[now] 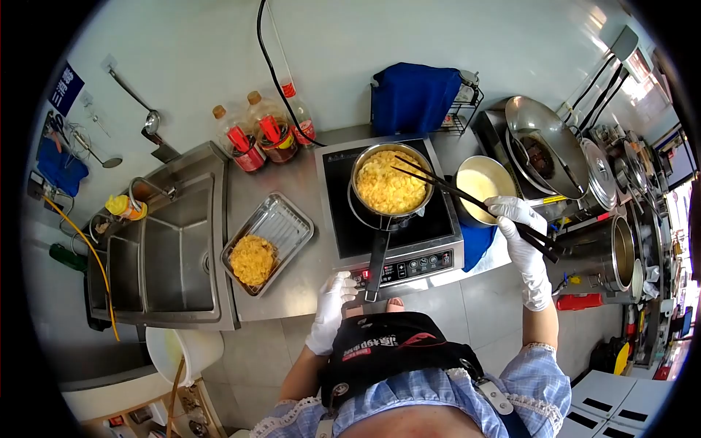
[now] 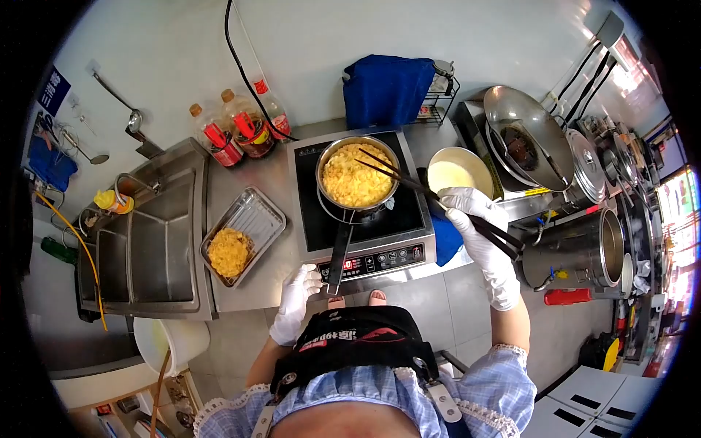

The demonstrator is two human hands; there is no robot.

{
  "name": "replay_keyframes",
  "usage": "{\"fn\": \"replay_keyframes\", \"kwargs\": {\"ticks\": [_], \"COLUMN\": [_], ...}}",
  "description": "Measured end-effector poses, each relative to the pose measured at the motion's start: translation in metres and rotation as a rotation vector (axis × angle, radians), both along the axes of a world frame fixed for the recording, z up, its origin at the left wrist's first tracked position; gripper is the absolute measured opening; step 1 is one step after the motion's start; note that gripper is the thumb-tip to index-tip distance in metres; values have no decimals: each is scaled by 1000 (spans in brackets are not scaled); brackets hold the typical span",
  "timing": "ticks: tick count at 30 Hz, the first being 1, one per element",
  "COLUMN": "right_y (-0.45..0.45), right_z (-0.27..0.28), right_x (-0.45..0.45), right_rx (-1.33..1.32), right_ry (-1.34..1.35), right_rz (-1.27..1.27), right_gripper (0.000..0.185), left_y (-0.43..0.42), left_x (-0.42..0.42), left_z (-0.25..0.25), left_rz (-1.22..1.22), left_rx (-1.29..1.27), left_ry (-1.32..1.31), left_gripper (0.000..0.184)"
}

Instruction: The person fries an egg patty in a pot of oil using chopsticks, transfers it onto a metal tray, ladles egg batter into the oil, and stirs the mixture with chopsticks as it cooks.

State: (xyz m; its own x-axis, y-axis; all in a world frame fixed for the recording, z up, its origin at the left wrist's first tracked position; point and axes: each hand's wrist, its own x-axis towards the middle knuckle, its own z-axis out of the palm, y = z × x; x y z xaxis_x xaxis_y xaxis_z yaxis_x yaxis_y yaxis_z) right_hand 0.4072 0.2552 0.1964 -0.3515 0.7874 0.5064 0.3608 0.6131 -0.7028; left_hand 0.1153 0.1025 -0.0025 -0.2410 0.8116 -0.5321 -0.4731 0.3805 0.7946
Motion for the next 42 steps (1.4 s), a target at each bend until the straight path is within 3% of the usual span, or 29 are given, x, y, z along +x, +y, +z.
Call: {"fn": "replay_keyframes", "kwargs": {"ticks": [8, 27, 42], "right_y": [-8, -4, -3], "right_z": [-7, -31, -26], "right_x": [8, -35, -47], "right_rx": [-28, 92, 23], "right_ry": [157, -166, -120], "right_rz": [-99, -46, 75], "right_gripper": [22, 25, 26], "left_y": [7, 0, -6], "left_x": [2, -13, -20], "left_z": [-1, -20, -31], "left_rz": [2, 44, 70], "left_rx": [35, -27, -49], "left_ry": [2, -26, -10], "left_gripper": [31, 32, 32]}}
